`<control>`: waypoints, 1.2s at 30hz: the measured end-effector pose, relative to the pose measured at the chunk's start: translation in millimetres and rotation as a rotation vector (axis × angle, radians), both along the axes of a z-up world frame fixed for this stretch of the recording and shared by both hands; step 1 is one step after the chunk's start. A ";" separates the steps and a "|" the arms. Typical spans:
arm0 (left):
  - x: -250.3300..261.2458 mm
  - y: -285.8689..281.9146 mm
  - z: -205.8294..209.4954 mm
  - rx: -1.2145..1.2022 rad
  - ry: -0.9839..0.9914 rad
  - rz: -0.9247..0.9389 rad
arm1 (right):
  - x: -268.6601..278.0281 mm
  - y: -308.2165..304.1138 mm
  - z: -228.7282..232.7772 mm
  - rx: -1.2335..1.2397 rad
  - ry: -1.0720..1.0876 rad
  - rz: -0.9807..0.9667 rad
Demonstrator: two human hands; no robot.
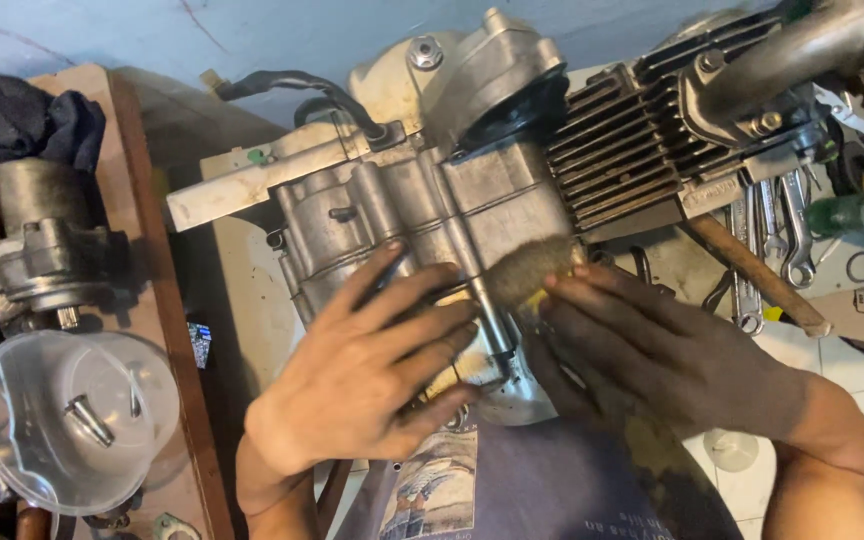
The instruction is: The person uses a hammer to tap on various parts of a motorcycle engine block, likely to loosen components. They then use a wrench to tighten a bolt on the exhaust pipe area.
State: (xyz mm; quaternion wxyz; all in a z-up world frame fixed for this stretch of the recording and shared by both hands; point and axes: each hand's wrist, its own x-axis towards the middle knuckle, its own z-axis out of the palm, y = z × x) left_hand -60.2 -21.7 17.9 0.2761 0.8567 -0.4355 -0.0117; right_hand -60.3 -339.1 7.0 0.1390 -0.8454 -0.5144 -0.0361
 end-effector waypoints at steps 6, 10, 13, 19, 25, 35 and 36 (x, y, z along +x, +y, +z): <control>5.2 1.9 -0.8 -0.051 0.099 -0.044 | -26.4 -27.2 -5.2 0.011 -0.110 0.310; 4.4 4.0 -2.1 -0.067 0.084 -0.065 | -14.1 -13.2 12.7 0.016 -0.047 0.263; -0.6 18.7 -12.1 -0.137 0.062 -0.108 | -7.7 5.3 25.3 0.023 0.018 0.229; -10.1 37.0 -10.0 -0.243 -0.196 0.179 | 17.6 43.3 39.7 0.047 0.113 0.215; -16.1 47.2 -16.4 -0.322 -0.073 0.167 | -1.3 61.0 -0.9 0.272 0.262 0.138; -14.3 52.5 -15.9 -0.342 -0.101 0.162 | -25.2 47.7 14.4 0.113 0.465 -0.031; -15.0 53.9 -15.3 -0.336 -0.103 0.165 | -30.3 59.5 13.3 0.318 0.373 -0.379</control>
